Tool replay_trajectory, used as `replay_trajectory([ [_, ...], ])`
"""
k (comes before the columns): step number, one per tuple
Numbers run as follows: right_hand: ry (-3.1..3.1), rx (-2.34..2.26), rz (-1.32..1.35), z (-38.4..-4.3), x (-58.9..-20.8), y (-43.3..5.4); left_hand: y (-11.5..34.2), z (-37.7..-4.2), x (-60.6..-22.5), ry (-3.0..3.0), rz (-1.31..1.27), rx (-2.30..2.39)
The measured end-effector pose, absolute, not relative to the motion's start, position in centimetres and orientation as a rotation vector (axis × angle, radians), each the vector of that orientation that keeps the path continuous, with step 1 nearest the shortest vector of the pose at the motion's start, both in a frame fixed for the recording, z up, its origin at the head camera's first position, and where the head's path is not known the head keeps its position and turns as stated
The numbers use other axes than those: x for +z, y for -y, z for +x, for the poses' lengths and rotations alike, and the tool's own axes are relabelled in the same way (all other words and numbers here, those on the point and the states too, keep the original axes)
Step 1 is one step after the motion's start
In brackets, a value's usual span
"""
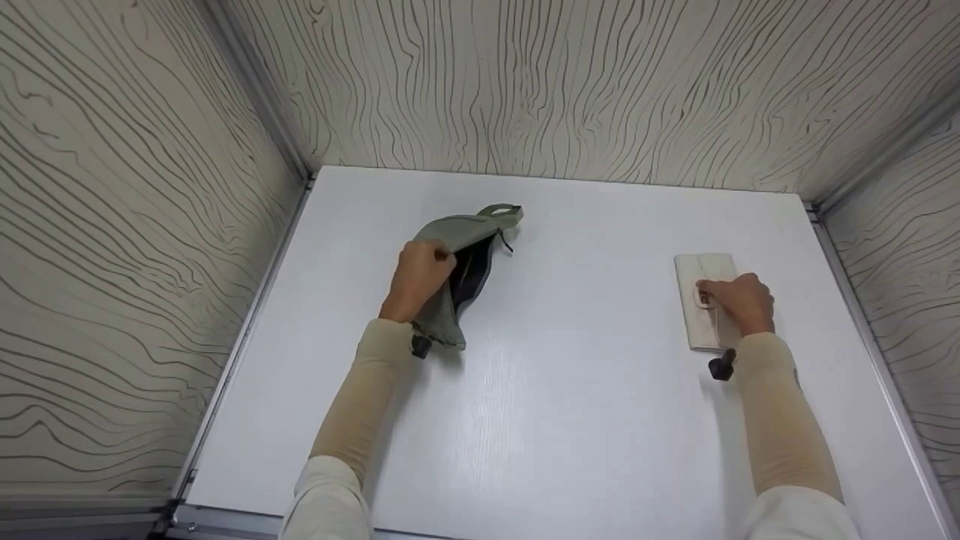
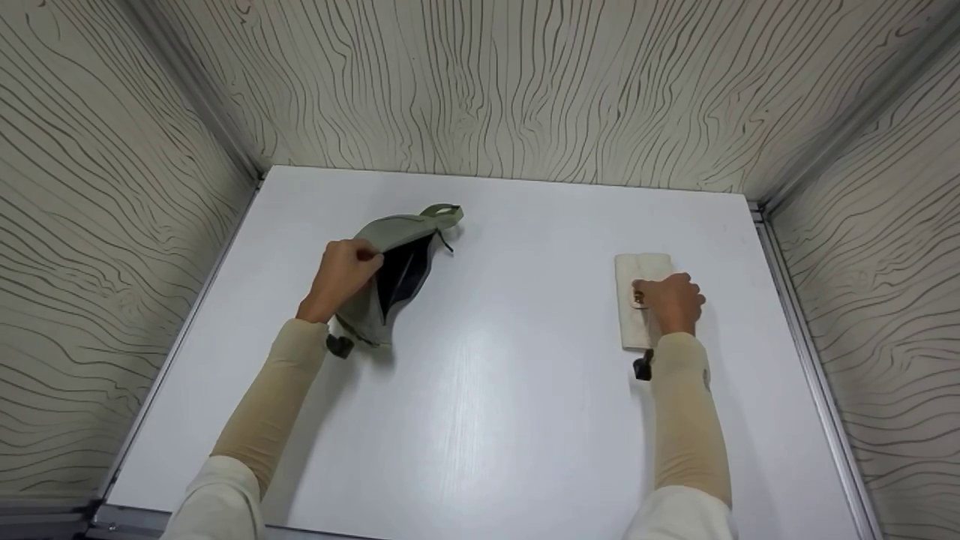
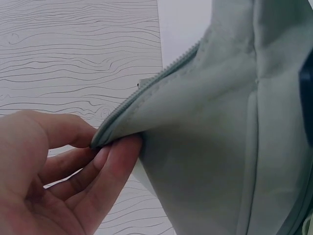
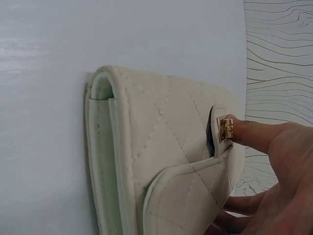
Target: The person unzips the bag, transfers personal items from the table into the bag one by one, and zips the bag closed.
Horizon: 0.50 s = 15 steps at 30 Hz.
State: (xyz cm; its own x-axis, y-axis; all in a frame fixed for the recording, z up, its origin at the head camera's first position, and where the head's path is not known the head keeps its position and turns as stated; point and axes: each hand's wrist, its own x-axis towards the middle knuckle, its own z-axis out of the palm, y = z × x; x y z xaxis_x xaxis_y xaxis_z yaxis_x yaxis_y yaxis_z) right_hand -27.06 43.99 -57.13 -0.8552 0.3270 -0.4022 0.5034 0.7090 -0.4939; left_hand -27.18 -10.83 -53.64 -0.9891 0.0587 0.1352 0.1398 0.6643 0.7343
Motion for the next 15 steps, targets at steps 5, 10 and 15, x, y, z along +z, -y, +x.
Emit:
replay_trajectory([
  [5,-2.640,-0.888,0.647,-27.12,-57.27,-44.09,10.85,-27.13,-53.72,2.767,-0.169,-1.237],
  [10,-2.643,-0.879,0.659,-27.21,-57.25,-44.12,10.86,-27.11,-53.63,2.773,-0.166,-1.242],
  [15,-2.645,-0.862,0.667,-27.19,-57.09,-44.01,10.84,-27.10,-53.61,2.781,-0.163,-1.221],
])
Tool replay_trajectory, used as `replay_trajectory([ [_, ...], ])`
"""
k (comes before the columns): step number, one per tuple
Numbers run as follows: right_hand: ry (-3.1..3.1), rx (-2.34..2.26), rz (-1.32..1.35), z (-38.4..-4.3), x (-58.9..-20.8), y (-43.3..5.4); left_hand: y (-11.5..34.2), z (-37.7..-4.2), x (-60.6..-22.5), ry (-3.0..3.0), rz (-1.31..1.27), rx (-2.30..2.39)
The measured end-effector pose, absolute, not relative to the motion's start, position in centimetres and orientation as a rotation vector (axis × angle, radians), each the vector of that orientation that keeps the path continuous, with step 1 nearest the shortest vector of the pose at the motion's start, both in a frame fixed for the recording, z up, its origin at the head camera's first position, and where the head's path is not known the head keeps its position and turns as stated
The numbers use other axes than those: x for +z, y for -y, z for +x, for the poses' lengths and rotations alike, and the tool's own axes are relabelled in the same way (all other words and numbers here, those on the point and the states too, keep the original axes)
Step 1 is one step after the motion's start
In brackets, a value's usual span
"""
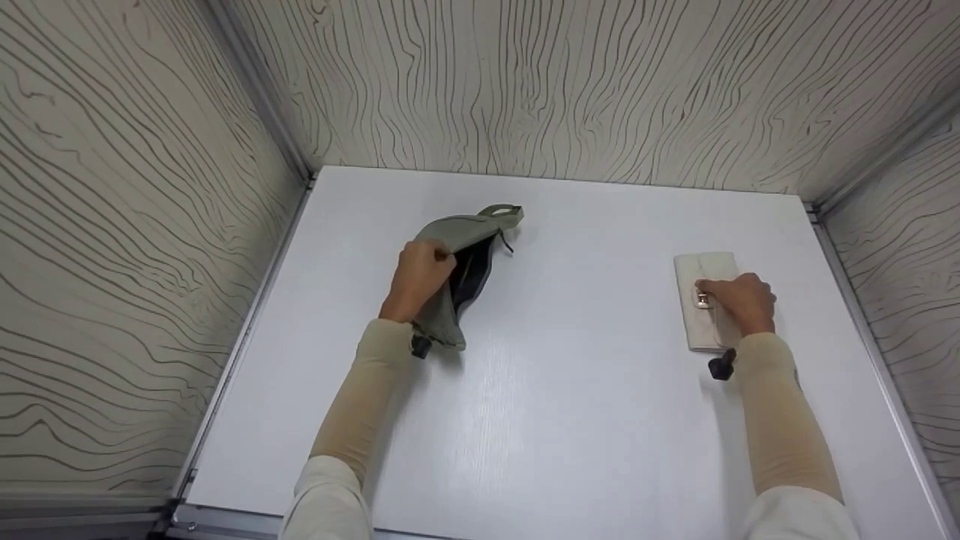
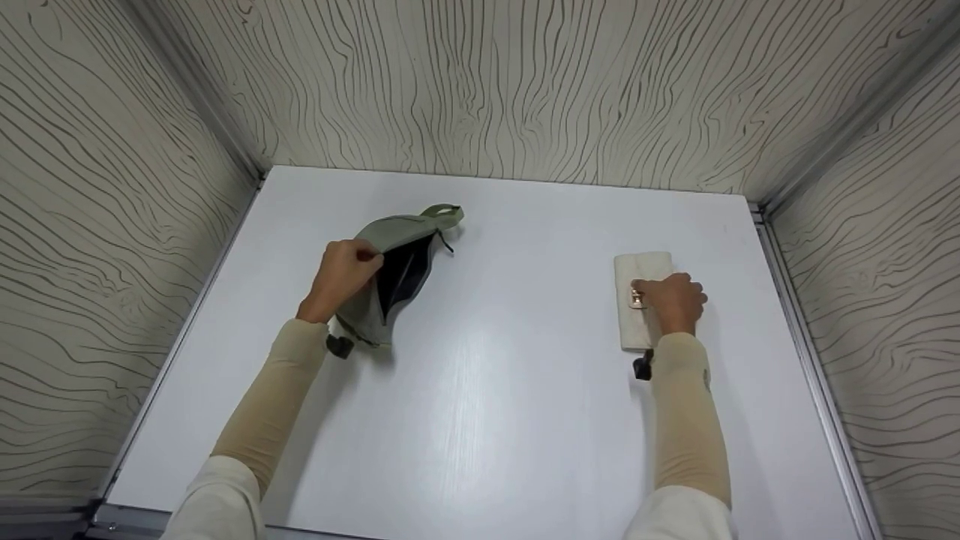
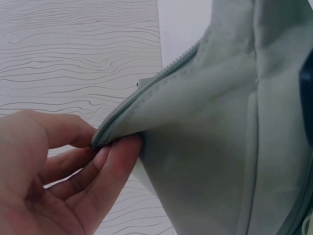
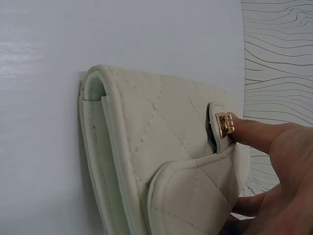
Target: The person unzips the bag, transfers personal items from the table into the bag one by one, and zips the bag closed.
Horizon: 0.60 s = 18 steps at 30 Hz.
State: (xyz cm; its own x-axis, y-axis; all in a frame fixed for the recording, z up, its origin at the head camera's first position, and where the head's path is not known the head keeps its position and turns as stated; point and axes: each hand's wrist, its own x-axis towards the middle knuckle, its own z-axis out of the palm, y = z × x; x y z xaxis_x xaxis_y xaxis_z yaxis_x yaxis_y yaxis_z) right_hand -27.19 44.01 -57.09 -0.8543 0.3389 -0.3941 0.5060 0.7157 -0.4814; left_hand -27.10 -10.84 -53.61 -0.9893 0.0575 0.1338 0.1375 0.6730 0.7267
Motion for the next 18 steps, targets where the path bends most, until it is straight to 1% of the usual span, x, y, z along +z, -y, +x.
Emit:
replay_trajectory([
  [18,-2.671,-0.887,0.668,-27.41,-57.23,-44.16,10.82,-27.25,-53.86,2.790,-0.161,-1.189],
])
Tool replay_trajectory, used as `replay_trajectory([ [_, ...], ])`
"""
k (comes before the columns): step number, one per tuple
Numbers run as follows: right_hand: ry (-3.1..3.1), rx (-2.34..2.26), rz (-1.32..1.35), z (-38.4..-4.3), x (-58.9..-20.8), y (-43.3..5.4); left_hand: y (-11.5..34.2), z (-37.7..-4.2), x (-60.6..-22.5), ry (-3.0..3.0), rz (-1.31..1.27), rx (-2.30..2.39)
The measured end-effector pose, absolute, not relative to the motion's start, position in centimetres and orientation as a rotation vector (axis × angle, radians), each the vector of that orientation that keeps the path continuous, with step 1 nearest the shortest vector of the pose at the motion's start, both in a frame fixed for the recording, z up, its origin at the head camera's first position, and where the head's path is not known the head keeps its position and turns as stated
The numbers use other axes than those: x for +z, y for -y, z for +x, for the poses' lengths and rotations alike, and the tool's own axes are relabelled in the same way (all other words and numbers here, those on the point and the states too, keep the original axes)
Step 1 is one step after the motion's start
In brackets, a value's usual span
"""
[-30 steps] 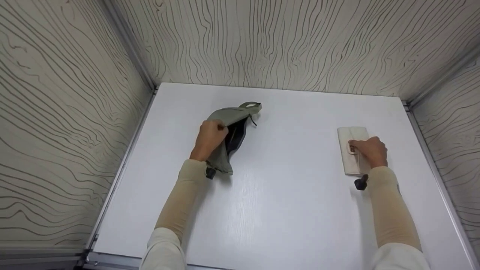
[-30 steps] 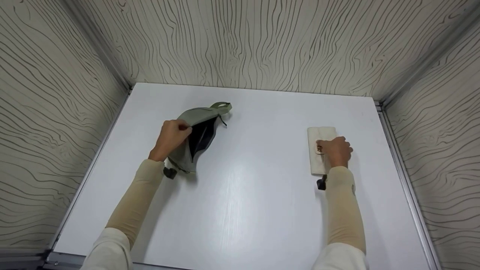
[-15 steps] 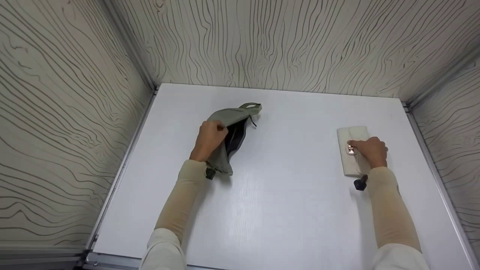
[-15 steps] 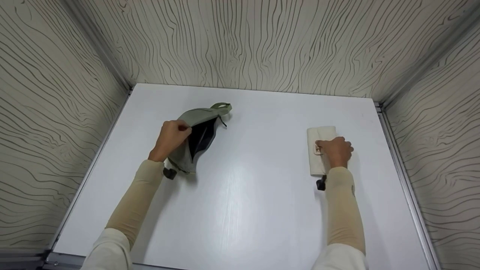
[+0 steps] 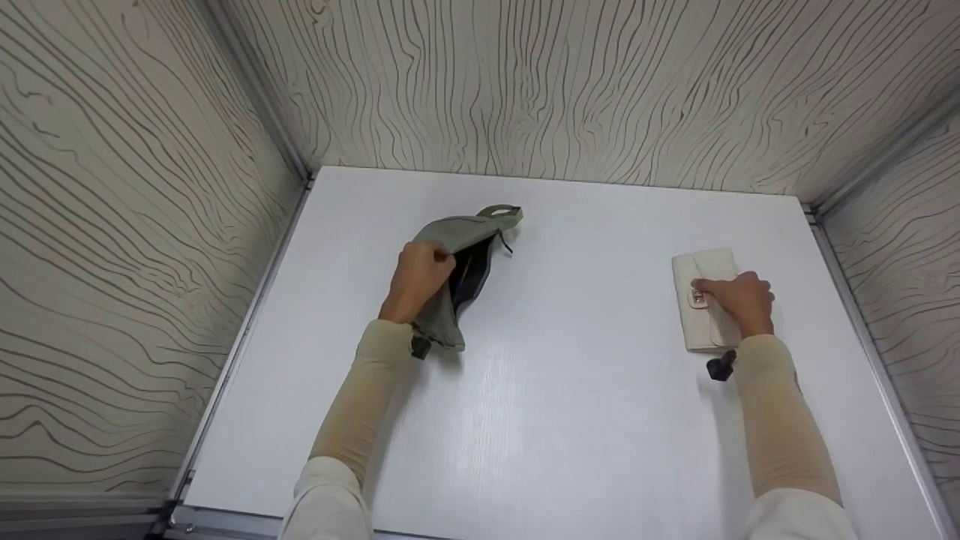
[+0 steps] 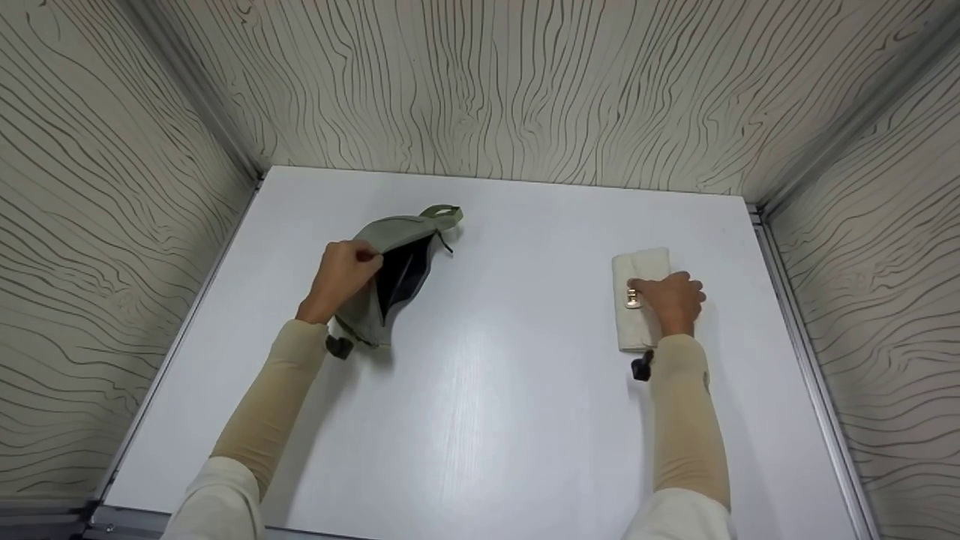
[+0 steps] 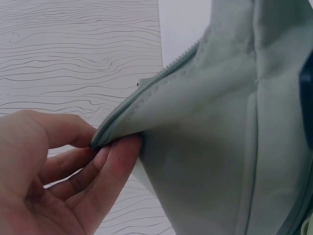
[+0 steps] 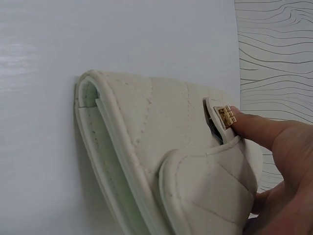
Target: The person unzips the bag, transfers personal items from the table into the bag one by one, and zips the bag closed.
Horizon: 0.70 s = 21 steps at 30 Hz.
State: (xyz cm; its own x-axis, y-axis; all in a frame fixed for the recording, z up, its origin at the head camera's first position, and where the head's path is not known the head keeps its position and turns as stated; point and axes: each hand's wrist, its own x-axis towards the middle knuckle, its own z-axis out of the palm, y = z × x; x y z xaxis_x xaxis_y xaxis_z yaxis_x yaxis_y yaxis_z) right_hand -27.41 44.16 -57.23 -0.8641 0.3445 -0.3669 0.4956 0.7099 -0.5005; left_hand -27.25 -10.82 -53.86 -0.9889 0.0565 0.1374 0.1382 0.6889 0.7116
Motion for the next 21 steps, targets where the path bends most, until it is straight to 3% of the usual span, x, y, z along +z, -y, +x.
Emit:
replay_trajectory([
  [21,-2.650,-1.018,0.541,-27.63,-57.15,-44.35,10.84,-27.18,-53.72,2.794,-0.143,-1.227],
])
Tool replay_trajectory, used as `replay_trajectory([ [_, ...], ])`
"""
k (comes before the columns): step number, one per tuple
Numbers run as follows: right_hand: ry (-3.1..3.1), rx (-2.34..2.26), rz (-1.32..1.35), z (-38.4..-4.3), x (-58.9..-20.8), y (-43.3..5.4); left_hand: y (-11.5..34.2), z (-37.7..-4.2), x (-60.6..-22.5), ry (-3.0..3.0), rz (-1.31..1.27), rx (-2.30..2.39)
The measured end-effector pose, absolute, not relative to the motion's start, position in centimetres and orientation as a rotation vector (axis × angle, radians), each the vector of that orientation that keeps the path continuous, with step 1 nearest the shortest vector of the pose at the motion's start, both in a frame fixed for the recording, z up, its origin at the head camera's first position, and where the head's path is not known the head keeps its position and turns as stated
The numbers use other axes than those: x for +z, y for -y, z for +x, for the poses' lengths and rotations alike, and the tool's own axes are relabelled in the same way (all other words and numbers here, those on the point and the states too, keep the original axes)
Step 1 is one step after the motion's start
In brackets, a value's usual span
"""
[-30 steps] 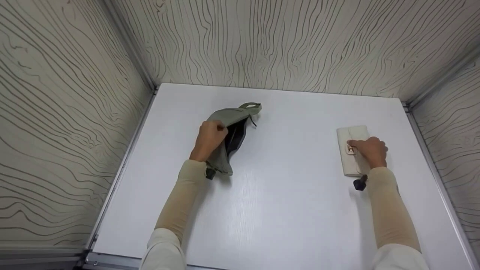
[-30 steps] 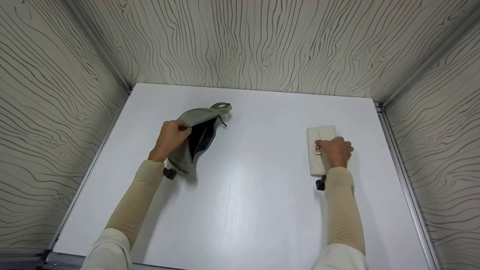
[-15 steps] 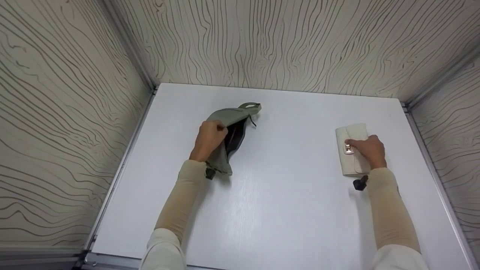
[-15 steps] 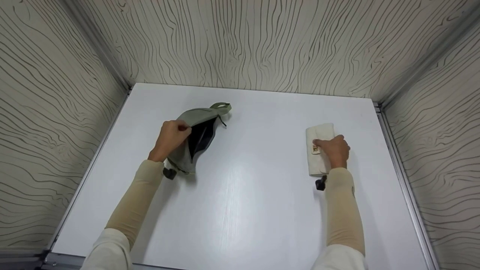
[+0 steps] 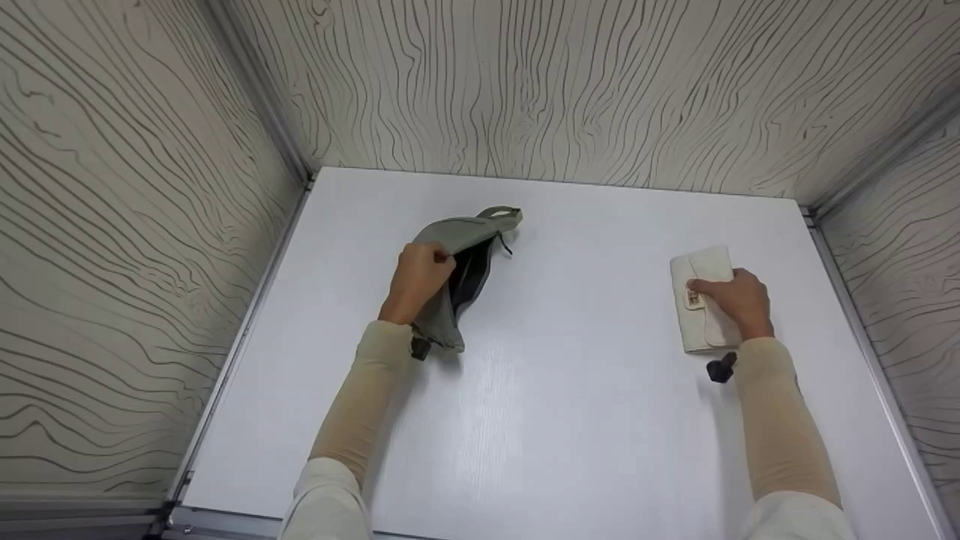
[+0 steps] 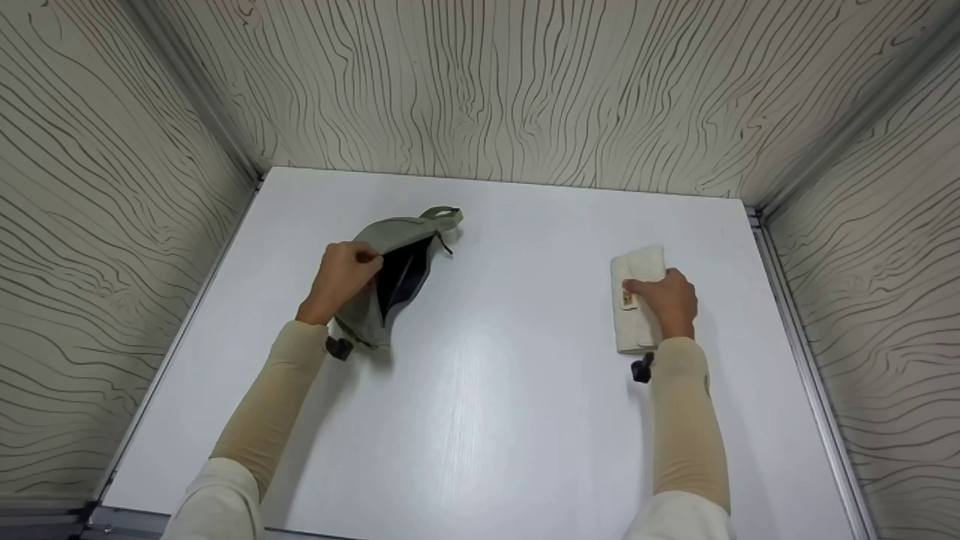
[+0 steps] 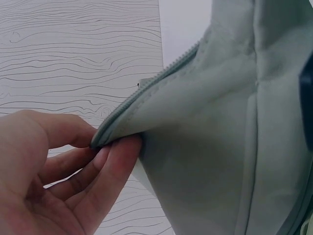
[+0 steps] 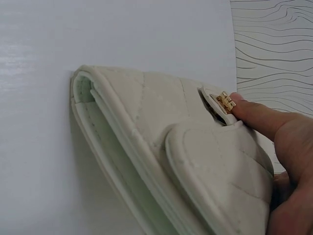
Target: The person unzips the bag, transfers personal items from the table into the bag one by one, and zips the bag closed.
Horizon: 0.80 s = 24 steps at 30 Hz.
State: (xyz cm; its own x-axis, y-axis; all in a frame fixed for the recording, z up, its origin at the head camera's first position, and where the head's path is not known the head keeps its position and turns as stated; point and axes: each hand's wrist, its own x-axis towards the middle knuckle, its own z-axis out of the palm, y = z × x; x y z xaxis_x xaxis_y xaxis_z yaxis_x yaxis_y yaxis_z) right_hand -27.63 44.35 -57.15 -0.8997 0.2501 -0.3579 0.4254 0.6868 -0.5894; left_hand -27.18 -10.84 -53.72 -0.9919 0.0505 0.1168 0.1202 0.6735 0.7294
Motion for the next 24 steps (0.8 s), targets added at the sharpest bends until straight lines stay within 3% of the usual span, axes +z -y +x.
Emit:
replay_trajectory([
  [24,-2.615,-1.059,0.485,-27.76,-57.21,-44.52,10.94,-27.30,-53.85,2.769,-0.187,-1.215],
])
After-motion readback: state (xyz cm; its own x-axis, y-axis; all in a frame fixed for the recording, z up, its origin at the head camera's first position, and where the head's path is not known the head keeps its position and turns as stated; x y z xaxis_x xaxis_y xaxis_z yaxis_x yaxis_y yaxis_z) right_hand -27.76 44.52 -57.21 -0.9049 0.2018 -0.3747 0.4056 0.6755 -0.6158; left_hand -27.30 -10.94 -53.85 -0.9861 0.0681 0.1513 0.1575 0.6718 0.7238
